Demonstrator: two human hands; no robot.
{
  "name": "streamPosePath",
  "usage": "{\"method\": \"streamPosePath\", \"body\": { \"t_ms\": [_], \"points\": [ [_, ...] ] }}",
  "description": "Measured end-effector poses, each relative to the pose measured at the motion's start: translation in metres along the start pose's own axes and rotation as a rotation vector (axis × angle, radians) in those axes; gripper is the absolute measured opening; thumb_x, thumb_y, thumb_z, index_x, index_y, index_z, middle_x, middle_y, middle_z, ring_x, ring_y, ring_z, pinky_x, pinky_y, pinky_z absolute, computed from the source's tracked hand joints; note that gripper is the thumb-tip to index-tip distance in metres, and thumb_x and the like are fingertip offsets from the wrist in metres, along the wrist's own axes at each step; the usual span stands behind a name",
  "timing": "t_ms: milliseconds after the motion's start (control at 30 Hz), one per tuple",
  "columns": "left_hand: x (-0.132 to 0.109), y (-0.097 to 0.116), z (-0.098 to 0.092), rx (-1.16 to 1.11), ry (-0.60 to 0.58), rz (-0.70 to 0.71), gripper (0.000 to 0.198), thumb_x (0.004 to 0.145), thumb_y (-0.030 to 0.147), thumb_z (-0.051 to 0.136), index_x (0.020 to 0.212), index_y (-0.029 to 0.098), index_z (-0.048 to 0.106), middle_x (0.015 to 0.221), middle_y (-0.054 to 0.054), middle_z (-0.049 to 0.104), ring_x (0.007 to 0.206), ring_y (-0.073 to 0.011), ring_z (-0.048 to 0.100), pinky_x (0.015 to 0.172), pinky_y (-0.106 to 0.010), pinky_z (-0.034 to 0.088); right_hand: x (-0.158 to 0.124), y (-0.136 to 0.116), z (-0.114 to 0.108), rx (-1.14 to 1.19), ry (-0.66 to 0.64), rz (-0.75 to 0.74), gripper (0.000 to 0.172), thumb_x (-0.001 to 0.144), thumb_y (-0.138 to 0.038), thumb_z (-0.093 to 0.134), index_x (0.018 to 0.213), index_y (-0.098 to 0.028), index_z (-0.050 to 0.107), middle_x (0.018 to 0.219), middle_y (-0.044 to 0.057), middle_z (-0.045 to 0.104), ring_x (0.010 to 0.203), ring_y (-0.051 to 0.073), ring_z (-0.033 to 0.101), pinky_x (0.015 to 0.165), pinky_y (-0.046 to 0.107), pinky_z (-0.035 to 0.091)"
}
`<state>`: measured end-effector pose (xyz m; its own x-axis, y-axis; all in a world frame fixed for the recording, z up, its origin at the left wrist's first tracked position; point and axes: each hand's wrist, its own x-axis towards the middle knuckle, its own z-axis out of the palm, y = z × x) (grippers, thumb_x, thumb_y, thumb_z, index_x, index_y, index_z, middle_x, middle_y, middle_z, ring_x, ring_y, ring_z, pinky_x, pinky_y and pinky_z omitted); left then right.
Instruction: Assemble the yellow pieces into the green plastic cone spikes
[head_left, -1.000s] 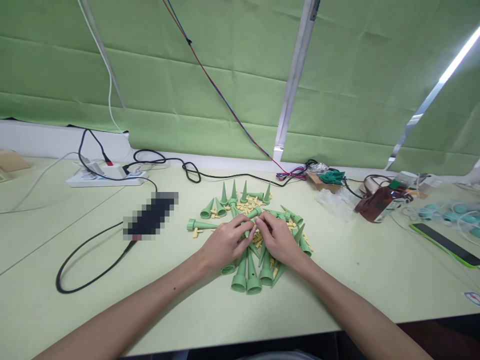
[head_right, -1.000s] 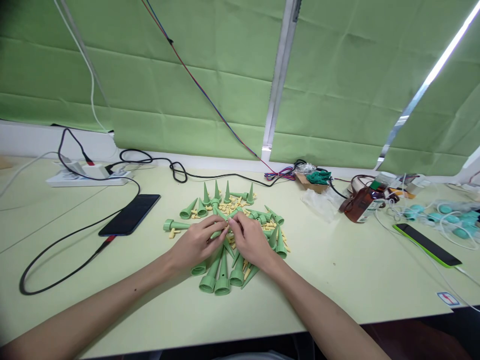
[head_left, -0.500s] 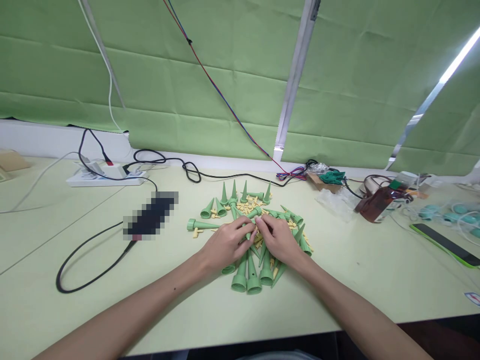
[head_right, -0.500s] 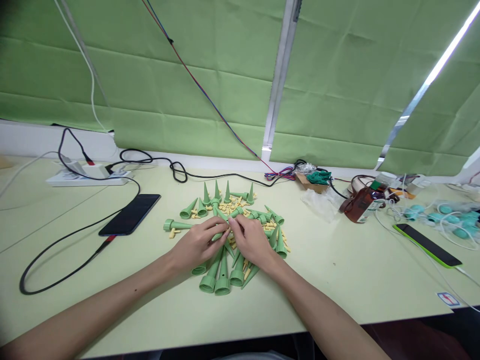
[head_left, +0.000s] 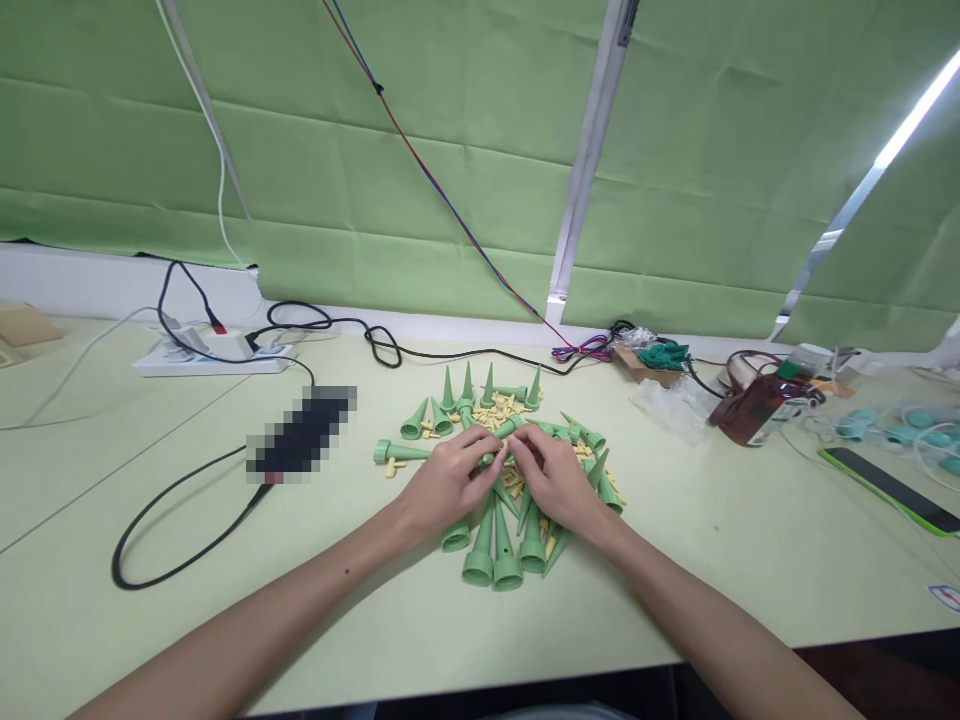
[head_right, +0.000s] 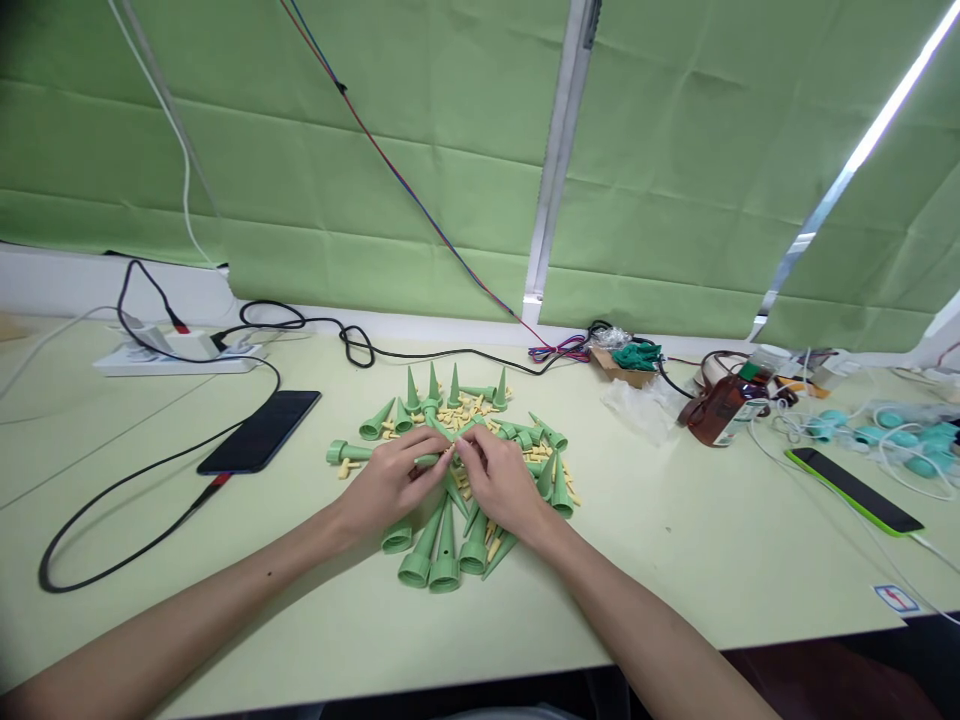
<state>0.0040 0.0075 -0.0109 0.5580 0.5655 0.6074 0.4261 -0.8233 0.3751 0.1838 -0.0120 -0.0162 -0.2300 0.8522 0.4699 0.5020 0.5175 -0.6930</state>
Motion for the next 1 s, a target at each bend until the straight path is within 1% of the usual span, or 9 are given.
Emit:
{"method": "streamPosePath", "body": {
  "t_ms": [67,133,300,500,800,1000],
  "points": [
    [0.0012,0.0001,-0.0007,-0.019,0.004,-0.027,0.023,0.098,0.023,0.044,0.085,0.017,0.061,0.087,-0.004,0.061,0.079,-0.015,0.058,0.069,-0.028,0.049,-0.0006,-0.0001,-0.0001,0.027,-0.022,0.01,0.022,0.101,-0.034,0.038,0.094,-0.021,0.054,0.066,-0.002,0.052,0.057,0.014,0.048,0.057,0.026,0.035],
    [0.0019,0.0005,-0.001,-0.03,0.002,-0.04,0.024,0.097,0.023,0.044,0.083,0.017,0.061,0.085,-0.004,0.061,0.078,-0.0148,0.058,0.069,-0.027,0.049,-0.001,0.0007,0.0003,0.045,-0.035,0.017,0.021,0.101,-0.033,0.037,0.096,-0.021,0.053,0.066,-0.003,0.053,0.057,0.015,0.05,0.058,0.026,0.036],
    [0.0013,0.0002,-0.0004,-0.053,-0.006,-0.034,0.024,0.098,0.023,0.044,0.085,0.016,0.063,0.086,-0.004,0.061,0.078,-0.0147,0.058,0.069,-0.028,0.048,-0.0011,0.0038,0.0008,0.014,-0.027,-0.001,0.02,0.101,-0.031,0.038,0.094,-0.021,0.053,0.066,-0.003,0.051,0.055,0.014,0.045,0.056,0.026,0.033],
    [-0.0019,-0.004,0.0017,-0.043,-0.024,-0.014,0.02,0.098,0.023,0.044,0.09,0.016,0.061,0.091,-0.005,0.06,0.08,-0.0142,0.058,0.072,-0.028,0.049,-0.0003,0.0061,0.0003,-0.003,-0.03,-0.03,0.02,0.101,-0.029,0.038,0.092,-0.02,0.053,0.072,-0.002,0.055,0.058,0.013,0.046,0.058,0.026,0.034],
    [-0.002,-0.0027,0.0021,-0.013,-0.027,-0.003,0.02,0.097,0.023,0.044,0.088,0.016,0.061,0.089,-0.005,0.06,0.077,-0.0135,0.057,0.068,-0.027,0.048,0.0003,0.0076,0.0,-0.01,-0.024,-0.04,0.02,0.1,-0.028,0.039,0.085,-0.021,0.049,0.069,-0.003,0.05,0.058,0.013,0.045,0.058,0.025,0.033],
    [-0.0017,-0.0015,0.0021,-0.008,-0.023,0.003,0.021,0.097,0.022,0.044,0.088,0.016,0.062,0.089,-0.005,0.06,0.077,-0.0136,0.057,0.069,-0.027,0.049,-0.0004,0.0051,-0.0004,-0.009,-0.02,-0.039,0.022,0.1,-0.028,0.039,0.082,-0.021,0.048,0.066,-0.004,0.048,0.056,0.012,0.044,0.057,0.025,0.032]
  ]
}}
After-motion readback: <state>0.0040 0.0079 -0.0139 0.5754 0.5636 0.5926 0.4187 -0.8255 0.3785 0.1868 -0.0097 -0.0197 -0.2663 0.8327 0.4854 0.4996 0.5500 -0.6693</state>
